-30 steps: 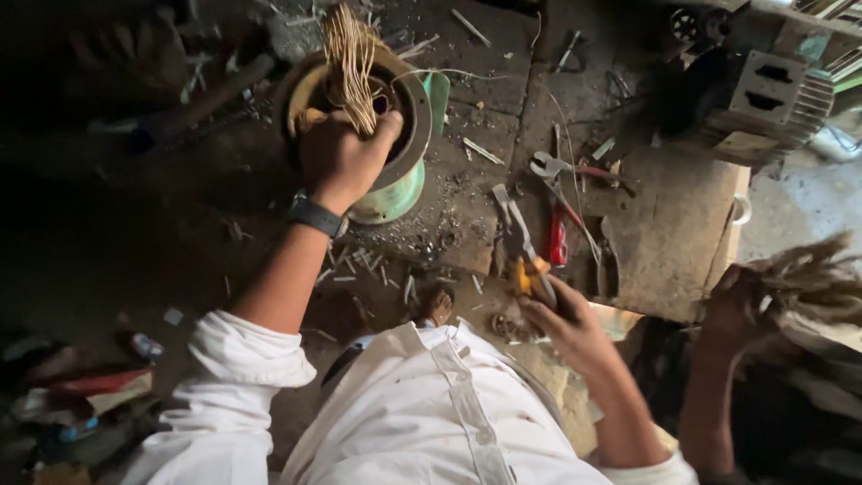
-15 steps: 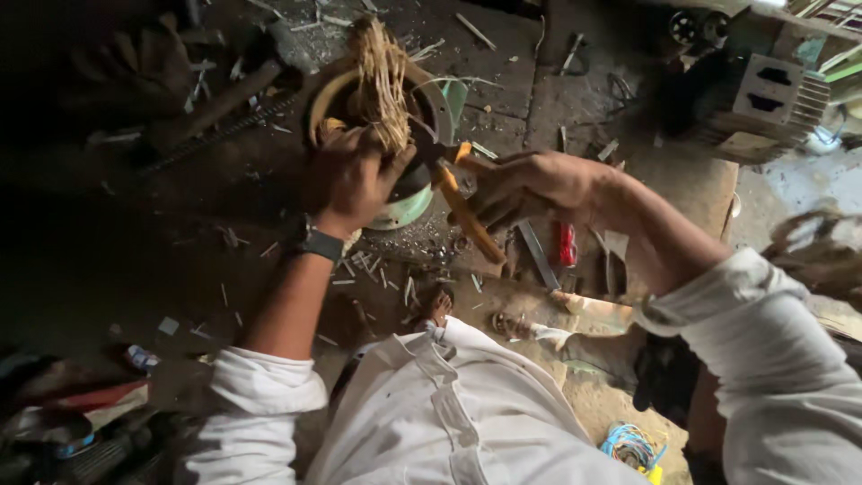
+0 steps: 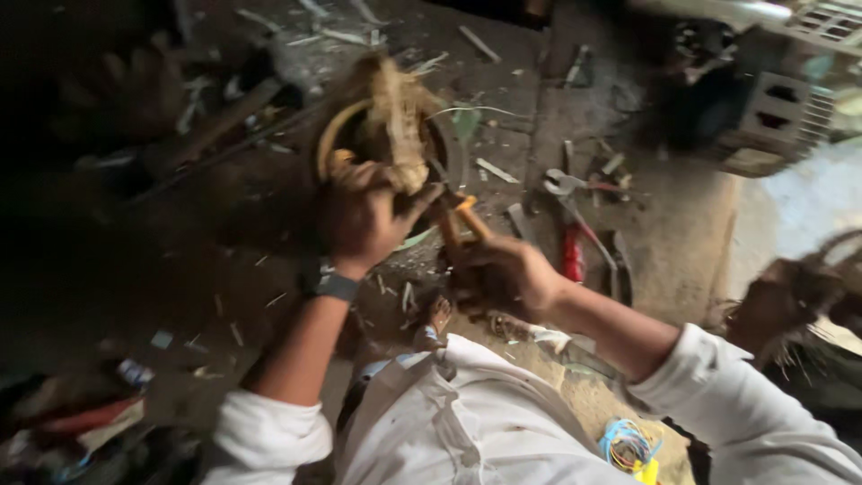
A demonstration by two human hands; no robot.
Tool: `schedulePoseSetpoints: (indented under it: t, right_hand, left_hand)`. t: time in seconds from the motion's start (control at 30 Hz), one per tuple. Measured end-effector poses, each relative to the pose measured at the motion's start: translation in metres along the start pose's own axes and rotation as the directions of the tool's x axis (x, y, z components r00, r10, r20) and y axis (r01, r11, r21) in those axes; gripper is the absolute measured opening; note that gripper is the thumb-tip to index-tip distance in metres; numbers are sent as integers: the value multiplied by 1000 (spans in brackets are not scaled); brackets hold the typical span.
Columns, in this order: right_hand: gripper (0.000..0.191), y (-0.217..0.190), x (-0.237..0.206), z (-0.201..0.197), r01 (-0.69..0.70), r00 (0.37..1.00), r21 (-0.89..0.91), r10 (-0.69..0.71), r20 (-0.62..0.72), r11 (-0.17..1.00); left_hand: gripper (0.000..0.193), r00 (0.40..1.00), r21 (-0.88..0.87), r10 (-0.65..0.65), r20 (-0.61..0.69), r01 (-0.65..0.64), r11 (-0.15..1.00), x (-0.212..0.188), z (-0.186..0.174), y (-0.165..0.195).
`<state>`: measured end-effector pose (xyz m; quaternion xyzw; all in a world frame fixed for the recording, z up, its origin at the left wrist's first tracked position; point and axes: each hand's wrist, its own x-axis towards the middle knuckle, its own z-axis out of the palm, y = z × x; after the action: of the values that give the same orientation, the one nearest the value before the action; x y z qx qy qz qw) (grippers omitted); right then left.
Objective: The person pulls old burnt copper windings out of an electric motor stator housing on a workbench, using pliers to grip and yank the wire coils loose by hand. They continue extracting bundles of copper wire and insulation from the housing throughout the clip.
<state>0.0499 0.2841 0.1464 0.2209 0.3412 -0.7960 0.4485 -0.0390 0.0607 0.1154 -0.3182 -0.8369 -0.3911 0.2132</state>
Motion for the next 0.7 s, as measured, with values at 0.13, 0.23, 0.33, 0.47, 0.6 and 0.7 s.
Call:
schedulePoseSetpoints:
  t: [0.13, 0.23, 0.33, 0.47, 0.6, 0.7]
  right_hand:
    - [28, 5, -3, -8, 66, 998, -63, -66, -6, 996]
    - [29, -9, -17, 6, 6, 981, -122, -29, -191, 993]
    - [42, -51, -41, 27, 104, 983, -685, -181, -42, 722]
    - [37, -99, -39, 34, -290, 926, -800, -56, -372, 525]
    - [35, -61, -11, 4, -407, 848, -901, -305, -434, 150]
    - [42, -19, 24, -24, 10, 691, -996, -719, 72, -90]
  left_hand:
    - [44, 997, 11, -65, 39, 65, 998, -1, -1, 1]
    - [47, 998, 50, -60, 26, 59, 997, 1, -3, 1]
    - [49, 999, 37, -43, 13, 42, 998, 2, -5, 0]
    - [52, 999, 51, -35, 38, 33, 998, 2, -4, -1]
    - [52, 993, 51, -101, 62, 98, 994, 1, -3, -3]
    - [51, 990, 35, -95, 106, 92, 995, 1, -5, -6]
